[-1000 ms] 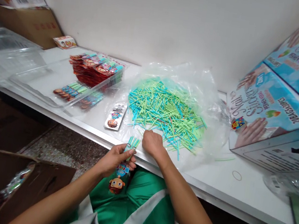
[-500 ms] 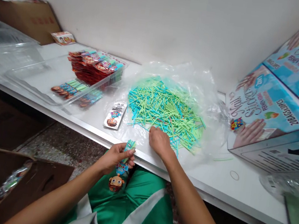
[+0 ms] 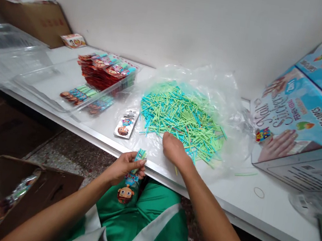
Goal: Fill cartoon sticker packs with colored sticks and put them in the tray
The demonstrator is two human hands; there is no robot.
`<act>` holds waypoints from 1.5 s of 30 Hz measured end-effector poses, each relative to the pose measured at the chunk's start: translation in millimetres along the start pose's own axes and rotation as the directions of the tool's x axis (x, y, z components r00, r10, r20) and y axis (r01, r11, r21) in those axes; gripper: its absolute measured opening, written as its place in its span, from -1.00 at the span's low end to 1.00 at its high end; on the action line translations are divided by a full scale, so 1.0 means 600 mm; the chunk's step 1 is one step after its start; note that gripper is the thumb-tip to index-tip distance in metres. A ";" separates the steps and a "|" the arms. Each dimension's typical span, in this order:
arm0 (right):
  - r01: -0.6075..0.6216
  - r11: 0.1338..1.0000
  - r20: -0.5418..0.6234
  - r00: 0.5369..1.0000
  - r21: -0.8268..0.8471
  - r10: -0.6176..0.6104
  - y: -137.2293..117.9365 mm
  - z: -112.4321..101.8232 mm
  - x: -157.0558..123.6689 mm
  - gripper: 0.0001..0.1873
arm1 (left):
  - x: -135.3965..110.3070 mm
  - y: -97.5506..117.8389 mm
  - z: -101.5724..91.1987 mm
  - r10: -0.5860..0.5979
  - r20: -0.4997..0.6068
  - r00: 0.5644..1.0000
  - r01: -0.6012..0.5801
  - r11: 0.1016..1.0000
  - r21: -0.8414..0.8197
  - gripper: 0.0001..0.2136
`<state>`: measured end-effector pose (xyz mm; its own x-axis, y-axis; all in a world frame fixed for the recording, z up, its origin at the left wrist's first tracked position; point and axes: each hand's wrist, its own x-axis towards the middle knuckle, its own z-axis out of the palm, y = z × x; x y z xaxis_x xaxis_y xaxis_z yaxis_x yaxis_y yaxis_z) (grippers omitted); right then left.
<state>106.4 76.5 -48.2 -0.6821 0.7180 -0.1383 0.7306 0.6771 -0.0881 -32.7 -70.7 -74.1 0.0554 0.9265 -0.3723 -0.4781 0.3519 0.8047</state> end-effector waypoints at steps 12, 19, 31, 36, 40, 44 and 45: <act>0.449 0.782 -0.147 0.890 0.432 -0.431 0.016 -0.065 -0.065 -0.82 | 0.003 0.005 0.009 0.033 0.080 0.996 -0.043 0.990 0.132 -0.69; 0.464 0.811 -0.269 0.882 0.356 -0.387 -0.019 -0.063 -0.066 -0.74 | 0.002 0.000 0.015 -0.003 0.139 0.990 -0.022 0.983 0.183 -0.68; 0.468 0.738 -0.306 0.882 0.487 -0.358 -0.028 -0.065 -0.074 -0.74 | -0.005 0.001 0.014 -0.080 0.239 0.968 0.032 0.980 0.198 -0.68; 0.478 0.751 -0.233 0.878 0.455 -0.417 -0.015 -0.083 -0.080 -0.75 | -0.006 0.005 0.008 -0.060 0.222 0.973 0.013 0.978 0.207 -0.67; 0.497 0.785 -0.095 0.861 0.369 -0.500 -0.017 -0.094 -0.088 -0.74 | -0.003 0.014 0.006 -0.019 0.235 0.972 -0.039 0.969 0.243 -0.69; 0.448 0.863 -0.054 0.892 0.232 -0.449 -0.045 -0.079 -0.097 -0.62 | 0.000 0.018 0.012 0.011 0.261 0.965 -0.078 0.966 0.248 -0.69; 0.436 0.874 -0.044 0.898 0.215 -0.437 -0.051 -0.073 -0.100 -0.56 | 0.000 0.019 0.014 0.022 0.262 0.965 -0.088 0.966 0.243 -0.68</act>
<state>123.4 19.7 6.2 -0.9336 0.3559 -0.0422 0.3476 0.8702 -0.3492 -30.8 -65.7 -61.1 0.2725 0.9367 -0.2199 -0.2538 0.2905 0.9226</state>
